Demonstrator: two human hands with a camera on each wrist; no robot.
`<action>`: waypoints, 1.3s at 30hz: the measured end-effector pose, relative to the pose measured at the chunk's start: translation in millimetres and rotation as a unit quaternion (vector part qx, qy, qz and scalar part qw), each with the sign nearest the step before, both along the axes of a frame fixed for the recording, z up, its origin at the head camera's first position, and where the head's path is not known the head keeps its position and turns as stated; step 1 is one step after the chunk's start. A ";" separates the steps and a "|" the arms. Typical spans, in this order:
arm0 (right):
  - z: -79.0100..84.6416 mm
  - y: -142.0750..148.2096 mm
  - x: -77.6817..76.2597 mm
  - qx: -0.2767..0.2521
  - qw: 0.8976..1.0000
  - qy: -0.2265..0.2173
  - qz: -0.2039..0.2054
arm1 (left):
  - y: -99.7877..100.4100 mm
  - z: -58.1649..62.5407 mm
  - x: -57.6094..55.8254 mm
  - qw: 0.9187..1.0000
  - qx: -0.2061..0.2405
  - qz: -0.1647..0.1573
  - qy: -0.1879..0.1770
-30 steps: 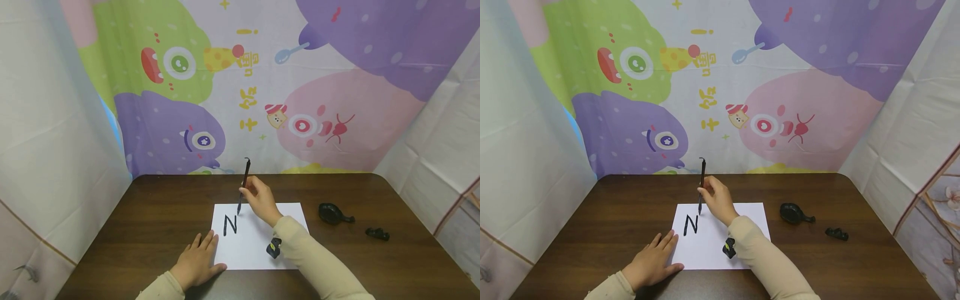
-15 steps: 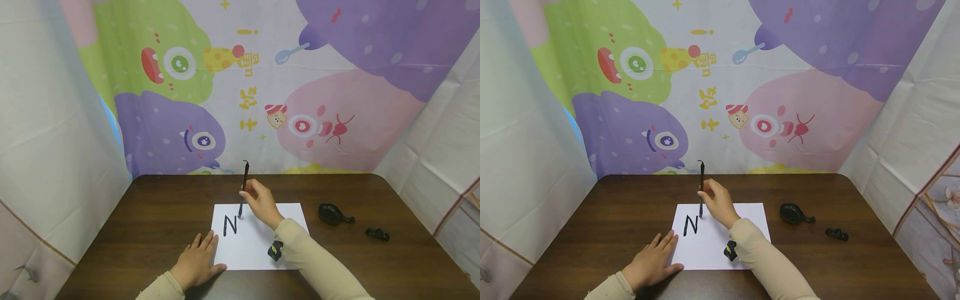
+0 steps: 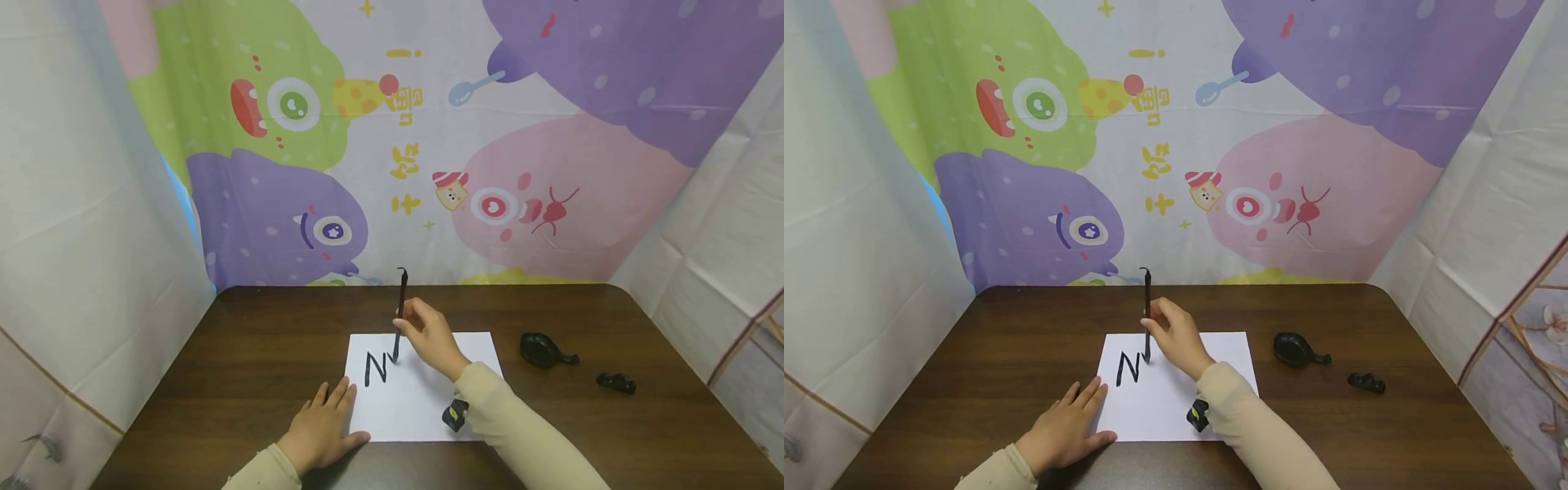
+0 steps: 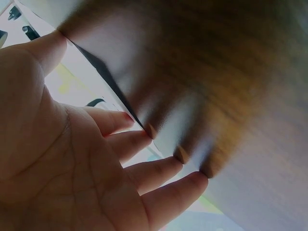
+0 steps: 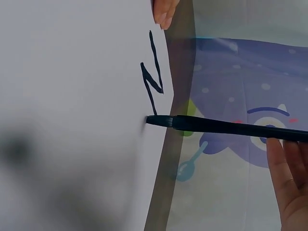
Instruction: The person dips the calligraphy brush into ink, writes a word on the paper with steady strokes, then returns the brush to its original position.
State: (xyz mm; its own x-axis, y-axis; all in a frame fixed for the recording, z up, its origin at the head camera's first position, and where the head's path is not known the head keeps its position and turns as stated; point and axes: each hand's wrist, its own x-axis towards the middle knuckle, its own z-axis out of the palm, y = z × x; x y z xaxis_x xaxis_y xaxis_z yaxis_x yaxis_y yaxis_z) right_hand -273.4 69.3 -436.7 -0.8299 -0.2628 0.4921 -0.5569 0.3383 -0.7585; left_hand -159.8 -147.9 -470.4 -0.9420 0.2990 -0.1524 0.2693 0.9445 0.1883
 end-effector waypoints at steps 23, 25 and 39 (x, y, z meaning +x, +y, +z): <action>0.3 9.6 14.8 -0.007 0.999 0.007 0.039 | -0.3 -4.6 -0.7 1.000 -0.002 0.000 0.006; 0.1 10.4 15.6 -0.010 0.999 0.005 0.041 | -0.4 -5.0 -0.9 1.000 0.000 0.000 0.008; 2.4 14.9 19.1 -0.016 0.999 -0.020 0.047 | 0.8 -0.6 0.3 1.000 0.002 0.004 0.004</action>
State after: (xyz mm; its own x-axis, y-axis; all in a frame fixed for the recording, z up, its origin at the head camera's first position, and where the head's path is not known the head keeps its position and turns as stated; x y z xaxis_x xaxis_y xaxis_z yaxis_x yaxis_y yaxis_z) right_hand -254.3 84.2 -434.3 -0.8213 -0.3254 0.4686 -0.5543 0.2607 -0.7905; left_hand -159.5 -147.1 -471.0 -0.9457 0.2914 -0.1441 0.2627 0.9461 0.1894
